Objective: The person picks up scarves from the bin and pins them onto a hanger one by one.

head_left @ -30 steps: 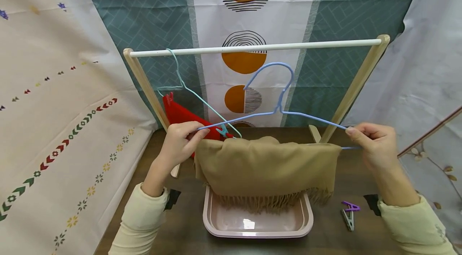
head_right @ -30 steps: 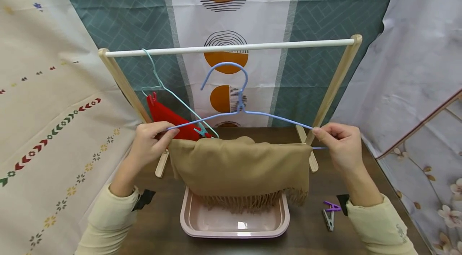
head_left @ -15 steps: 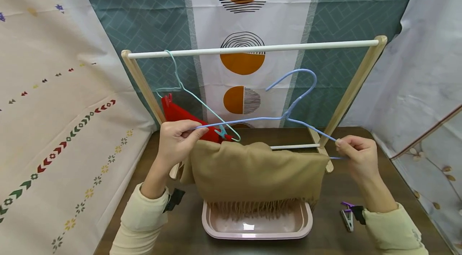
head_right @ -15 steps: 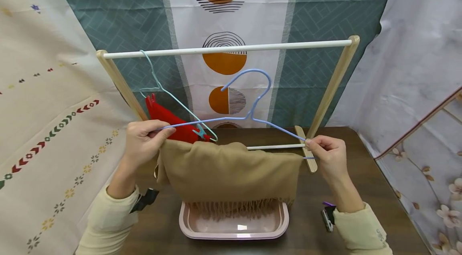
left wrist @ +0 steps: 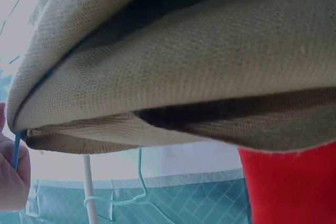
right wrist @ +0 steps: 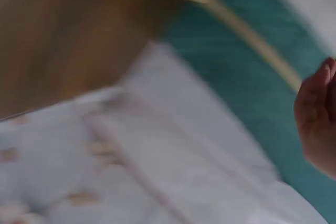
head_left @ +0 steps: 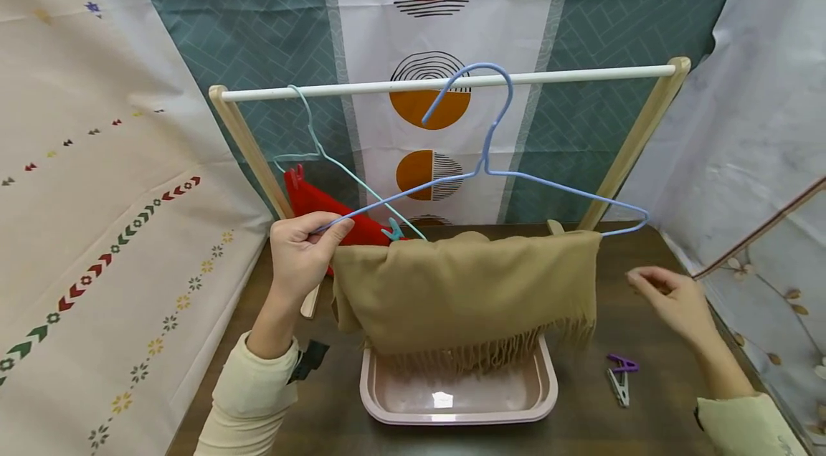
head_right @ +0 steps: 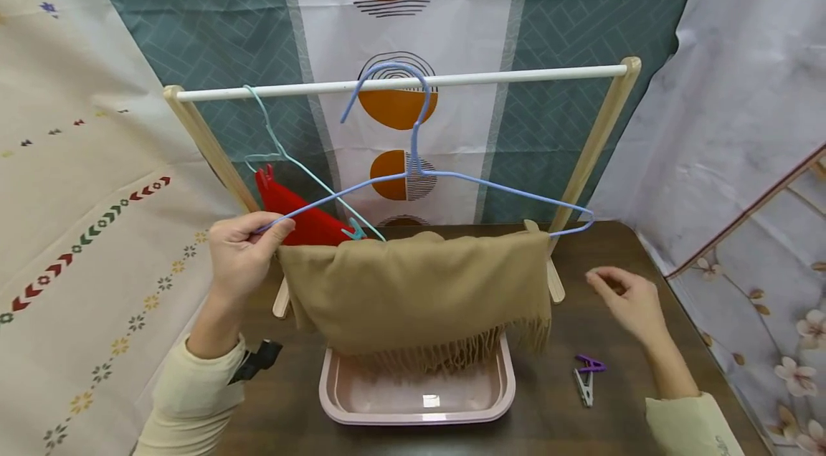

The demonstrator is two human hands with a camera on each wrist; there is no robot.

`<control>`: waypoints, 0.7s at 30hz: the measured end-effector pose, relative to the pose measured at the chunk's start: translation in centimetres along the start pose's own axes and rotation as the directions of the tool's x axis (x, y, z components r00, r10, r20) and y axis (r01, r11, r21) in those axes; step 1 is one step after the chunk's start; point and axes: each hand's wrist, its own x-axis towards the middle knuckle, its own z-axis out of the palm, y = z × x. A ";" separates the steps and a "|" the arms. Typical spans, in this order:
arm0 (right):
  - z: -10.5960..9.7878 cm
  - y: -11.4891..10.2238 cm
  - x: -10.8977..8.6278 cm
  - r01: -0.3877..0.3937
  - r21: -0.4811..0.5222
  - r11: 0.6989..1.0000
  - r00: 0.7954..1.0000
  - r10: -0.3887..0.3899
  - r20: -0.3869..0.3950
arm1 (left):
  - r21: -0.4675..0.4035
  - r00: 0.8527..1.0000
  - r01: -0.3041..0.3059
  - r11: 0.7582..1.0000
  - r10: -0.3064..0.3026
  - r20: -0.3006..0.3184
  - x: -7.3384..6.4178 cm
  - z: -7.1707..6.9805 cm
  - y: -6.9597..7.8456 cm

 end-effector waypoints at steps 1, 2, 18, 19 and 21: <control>0.3 1.6 -0.7 0.000 -0.080 0.997 0.998 0.005 0.061 | -0.003 1.000 0.008 1.000 -0.008 -0.007 0.0 0.0 0.1; 0.6 3.0 -1.5 0.003 -0.148 0.989 0.993 0.015 0.121 | -0.007 1.000 0.016 1.000 -0.016 -0.012 0.0 0.1 0.2; 5.5 11.7 -8.7 0.197 -0.265 0.944 0.926 -0.090 0.366 | -0.004 0.987 0.149 0.989 -0.149 -0.061 1.4 1.2 1.4; 5.7 11.7 -8.7 0.203 -0.276 0.940 0.930 -0.097 0.355 | -0.008 0.986 0.153 0.988 -0.154 -0.060 1.6 1.3 1.4; 5.9 11.7 -8.6 0.209 -0.284 0.936 0.935 -0.106 0.339 | -0.016 0.985 0.162 0.987 -0.163 -0.058 2.0 1.4 1.4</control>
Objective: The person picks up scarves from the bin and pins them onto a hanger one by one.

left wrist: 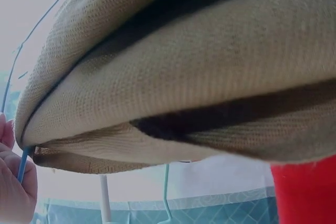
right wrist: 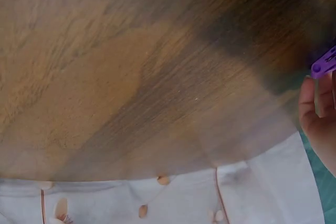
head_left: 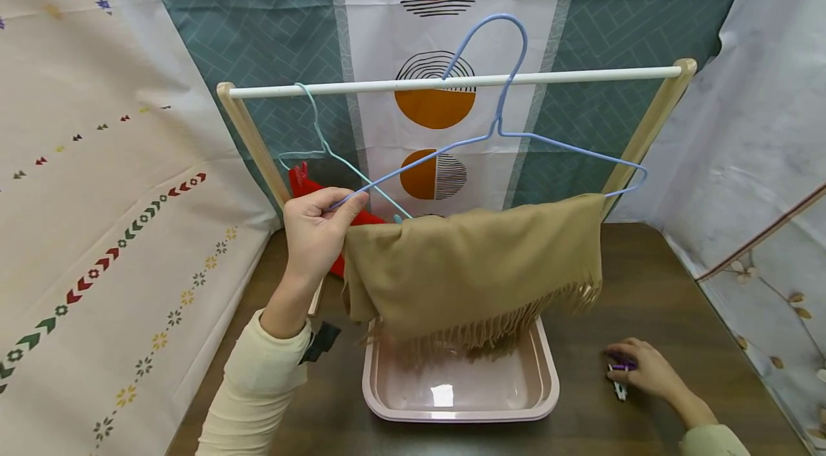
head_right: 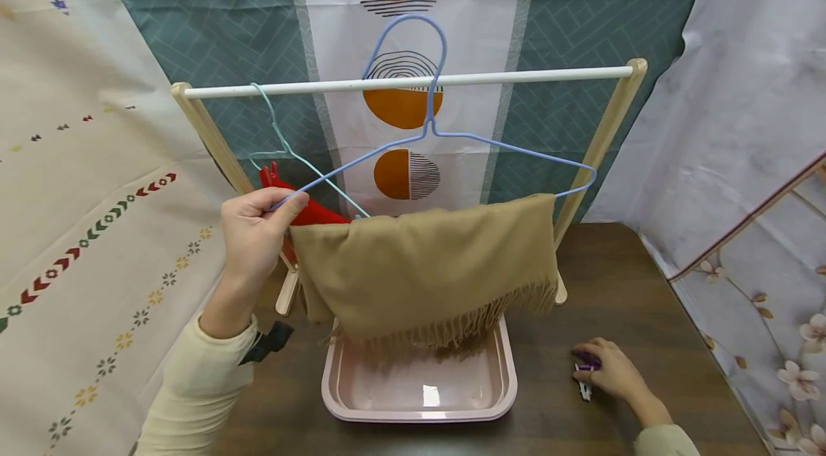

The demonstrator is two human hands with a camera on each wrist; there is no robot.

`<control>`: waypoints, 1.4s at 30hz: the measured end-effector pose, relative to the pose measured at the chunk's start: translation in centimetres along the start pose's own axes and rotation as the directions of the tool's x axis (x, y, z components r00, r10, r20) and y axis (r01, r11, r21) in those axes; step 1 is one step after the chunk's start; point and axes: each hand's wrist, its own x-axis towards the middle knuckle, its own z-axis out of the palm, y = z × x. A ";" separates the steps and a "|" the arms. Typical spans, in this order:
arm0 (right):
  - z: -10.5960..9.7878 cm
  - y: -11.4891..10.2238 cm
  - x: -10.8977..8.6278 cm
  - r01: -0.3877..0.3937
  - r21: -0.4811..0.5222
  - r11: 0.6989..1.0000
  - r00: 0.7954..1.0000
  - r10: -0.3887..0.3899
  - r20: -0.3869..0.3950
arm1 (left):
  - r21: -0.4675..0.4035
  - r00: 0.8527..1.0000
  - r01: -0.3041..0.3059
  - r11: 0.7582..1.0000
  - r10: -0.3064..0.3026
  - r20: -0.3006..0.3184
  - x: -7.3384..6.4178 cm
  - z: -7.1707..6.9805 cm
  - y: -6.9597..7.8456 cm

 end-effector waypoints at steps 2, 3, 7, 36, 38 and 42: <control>0.1 0.0 0.2 0.009 -0.007 1.000 1.000 -0.009 -0.014 | -0.004 1.000 0.006 1.000 -0.006 -0.001 0.3 0.2 0.1; 0.1 -0.1 0.2 0.006 -0.007 1.000 1.000 -0.006 -0.009 | -0.010 1.000 0.011 1.000 -0.011 -0.001 0.4 0.3 0.1; 0.0 -0.3 0.4 -0.052 -0.001 0.999 0.998 0.052 0.027 | -0.018 1.000 0.022 1.000 -0.022 0.005 0.6 1.0 0.2; -5.8 -6.2 3.7 0.061 0.255 0.965 0.901 0.057 -0.430 | -0.047 0.999 0.022 0.999 -0.020 0.041 -0.5 4.1 -0.7; -7.1 -7.6 4.2 0.130 0.265 0.956 0.905 -0.005 -0.425 | -0.053 0.999 0.030 0.998 -0.027 0.044 -0.6 4.1 -0.7; -9.4 -10.2 5.1 0.250 0.308 0.918 0.911 -0.115 -0.396 | -0.062 0.999 0.037 0.997 -0.035 0.038 -0.8 4.2 -0.8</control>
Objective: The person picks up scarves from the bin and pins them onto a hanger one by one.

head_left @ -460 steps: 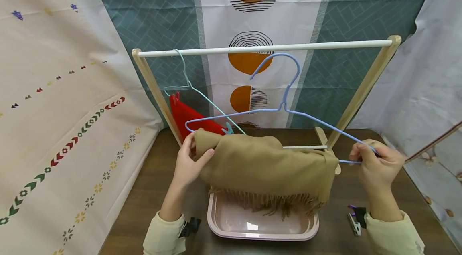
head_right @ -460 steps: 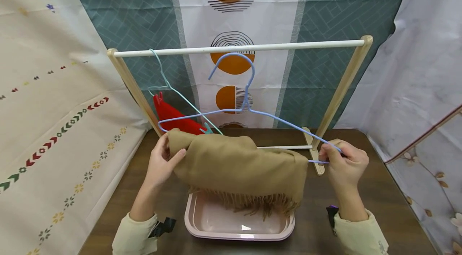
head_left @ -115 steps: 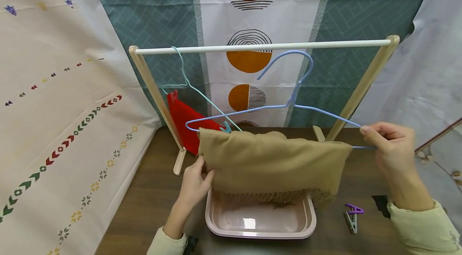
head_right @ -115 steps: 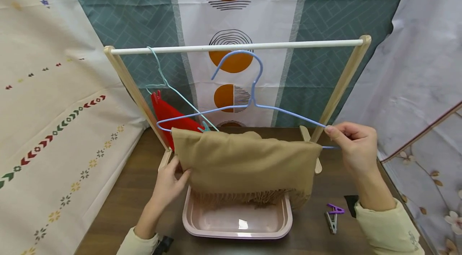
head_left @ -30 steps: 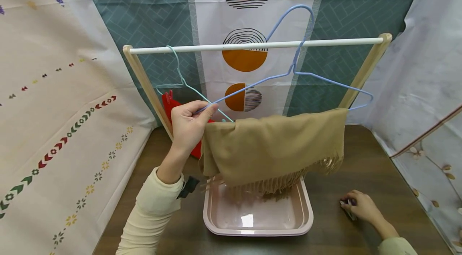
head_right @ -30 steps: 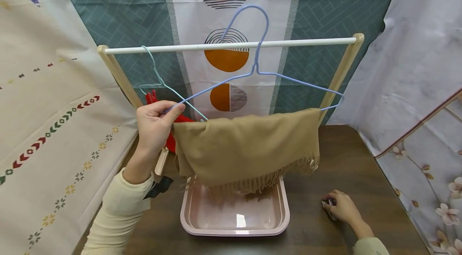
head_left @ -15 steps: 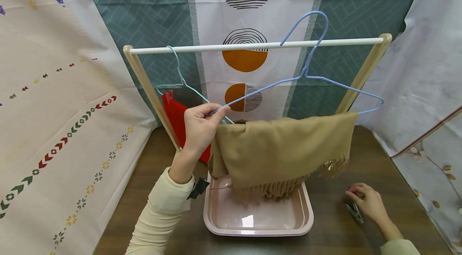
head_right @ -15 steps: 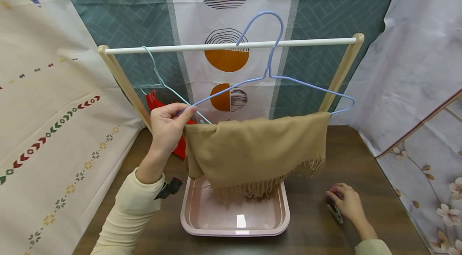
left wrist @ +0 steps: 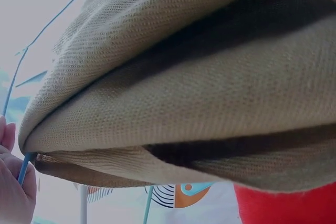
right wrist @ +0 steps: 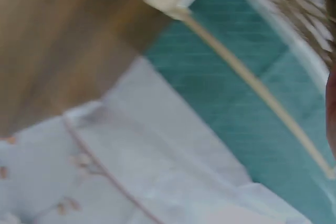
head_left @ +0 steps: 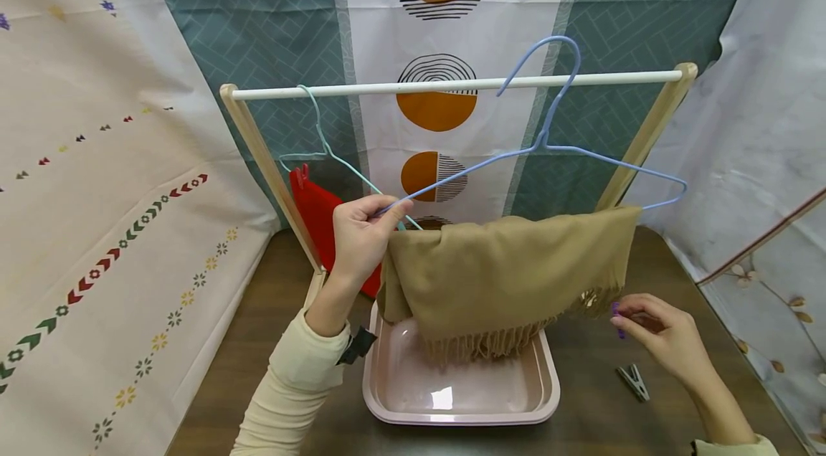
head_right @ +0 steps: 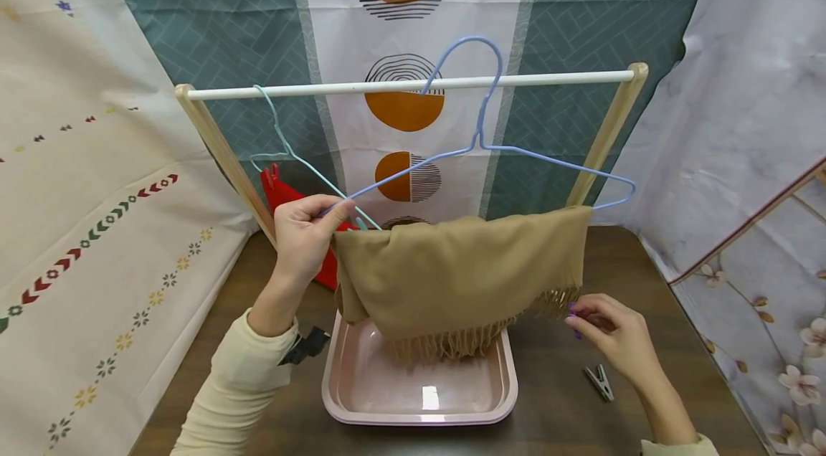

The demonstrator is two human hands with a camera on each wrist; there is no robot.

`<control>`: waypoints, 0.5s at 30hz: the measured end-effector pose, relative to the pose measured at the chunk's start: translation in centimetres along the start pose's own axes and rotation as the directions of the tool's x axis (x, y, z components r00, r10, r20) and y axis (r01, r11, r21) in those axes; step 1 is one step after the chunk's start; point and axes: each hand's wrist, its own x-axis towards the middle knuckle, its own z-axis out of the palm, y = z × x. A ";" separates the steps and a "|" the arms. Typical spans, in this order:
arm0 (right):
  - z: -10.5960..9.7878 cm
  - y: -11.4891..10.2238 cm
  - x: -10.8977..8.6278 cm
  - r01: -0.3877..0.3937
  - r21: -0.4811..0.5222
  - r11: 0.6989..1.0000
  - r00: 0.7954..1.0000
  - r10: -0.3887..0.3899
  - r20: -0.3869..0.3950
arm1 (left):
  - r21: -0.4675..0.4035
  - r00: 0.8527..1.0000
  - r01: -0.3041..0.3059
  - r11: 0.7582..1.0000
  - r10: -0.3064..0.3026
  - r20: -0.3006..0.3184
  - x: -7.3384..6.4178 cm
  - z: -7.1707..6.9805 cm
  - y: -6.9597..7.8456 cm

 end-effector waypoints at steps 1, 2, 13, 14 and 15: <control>-0.1 -0.7 0.5 0.005 0.020 1.000 1.000 -0.006 0.013 | -0.003 1.000 0.000 1.000 0.000 -0.002 -0.1 0.0 0.0; -0.2 -1.3 0.9 0.003 0.054 0.999 1.000 -0.004 0.020 | -0.005 1.000 0.000 1.000 0.000 -0.005 -0.1 0.0 0.0; 0.7 -6.9 7.2 0.207 0.667 0.716 0.959 -0.282 0.005 | -0.016 1.000 0.016 1.000 -0.016 0.004 -0.7 0.1 -0.2; 0.9 -7.2 7.7 0.214 0.684 0.697 0.955 -0.295 0.001 | -0.019 1.000 0.017 1.000 -0.017 0.004 -0.7 0.1 -0.2; 1.1 -7.6 8.3 0.220 0.695 0.684 0.953 -0.303 -0.005 | -0.021 1.000 0.017 1.000 -0.017 0.004 -0.8 0.1 -0.2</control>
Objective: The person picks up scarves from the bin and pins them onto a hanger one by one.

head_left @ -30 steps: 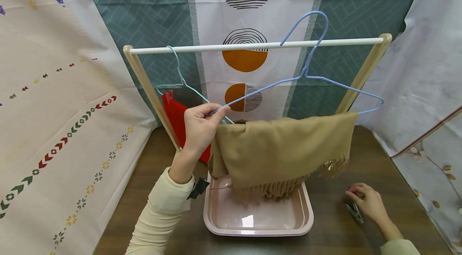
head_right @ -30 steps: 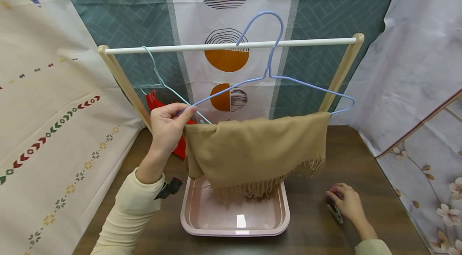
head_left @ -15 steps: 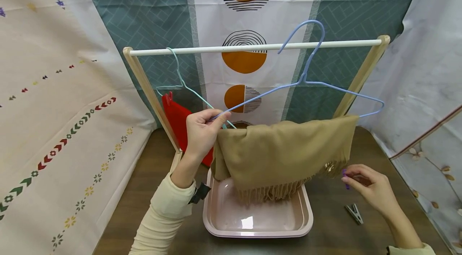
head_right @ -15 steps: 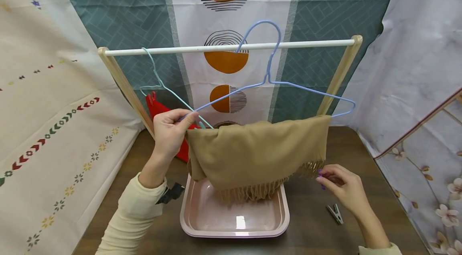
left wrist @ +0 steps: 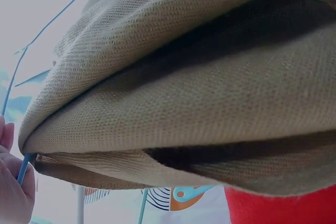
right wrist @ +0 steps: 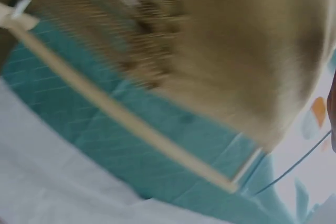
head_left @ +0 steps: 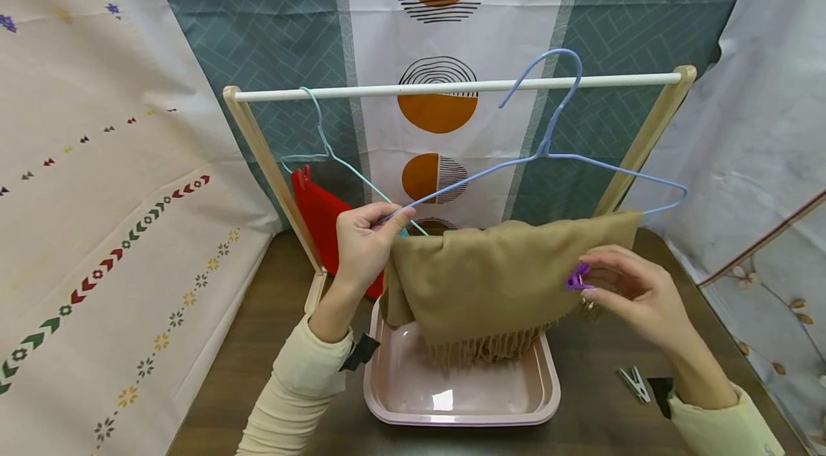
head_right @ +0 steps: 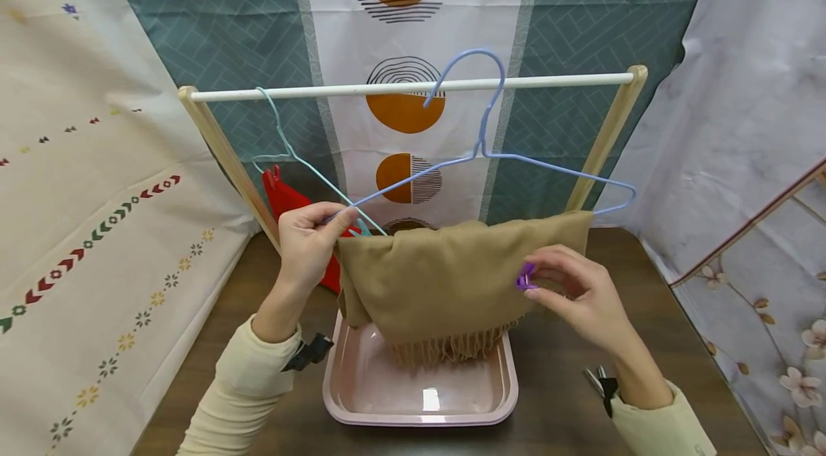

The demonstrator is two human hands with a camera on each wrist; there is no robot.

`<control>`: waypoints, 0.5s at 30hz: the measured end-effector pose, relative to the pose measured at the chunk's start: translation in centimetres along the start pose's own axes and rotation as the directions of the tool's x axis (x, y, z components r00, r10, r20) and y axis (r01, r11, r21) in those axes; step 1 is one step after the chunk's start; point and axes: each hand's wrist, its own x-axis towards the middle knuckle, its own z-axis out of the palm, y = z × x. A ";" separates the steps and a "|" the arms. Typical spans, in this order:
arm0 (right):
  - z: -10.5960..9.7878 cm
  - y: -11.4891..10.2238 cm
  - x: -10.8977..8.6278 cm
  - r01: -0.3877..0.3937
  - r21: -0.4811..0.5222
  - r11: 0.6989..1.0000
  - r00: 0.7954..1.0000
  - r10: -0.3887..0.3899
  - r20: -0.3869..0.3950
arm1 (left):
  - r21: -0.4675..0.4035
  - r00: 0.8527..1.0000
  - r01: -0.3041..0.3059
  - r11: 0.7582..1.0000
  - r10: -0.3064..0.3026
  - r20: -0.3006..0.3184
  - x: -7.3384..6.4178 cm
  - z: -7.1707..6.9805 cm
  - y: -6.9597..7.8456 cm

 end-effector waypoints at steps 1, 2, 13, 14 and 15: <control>0.3 0.0 0.6 0.007 0.015 1.000 1.000 -0.007 -0.002 | -0.001 1.000 0.001 1.000 -0.001 0.000 0.0 0.0 0.0; 0.6 0.0 1.2 0.012 0.027 1.000 1.000 -0.012 -0.006 | -0.004 1.000 0.001 1.000 -0.001 0.002 -0.1 0.0 0.0; 4.1 1.0 6.1 -0.070 -0.003 0.998 0.997 0.070 0.014 | -0.022 1.000 -0.016 1.000 0.016 0.018 -0.5 0.3 -0.1; 4.4 1.1 6.3 -0.086 -0.012 0.996 0.996 0.086 0.008 | -0.021 1.000 -0.018 1.000 0.018 0.019 -0.6 0.3 -0.1; 4.8 1.3 6.6 -0.100 -0.022 0.995 0.995 0.100 0.003 | -0.018 1.000 -0.020 1.000 0.020 0.020 -0.6 0.3 -0.1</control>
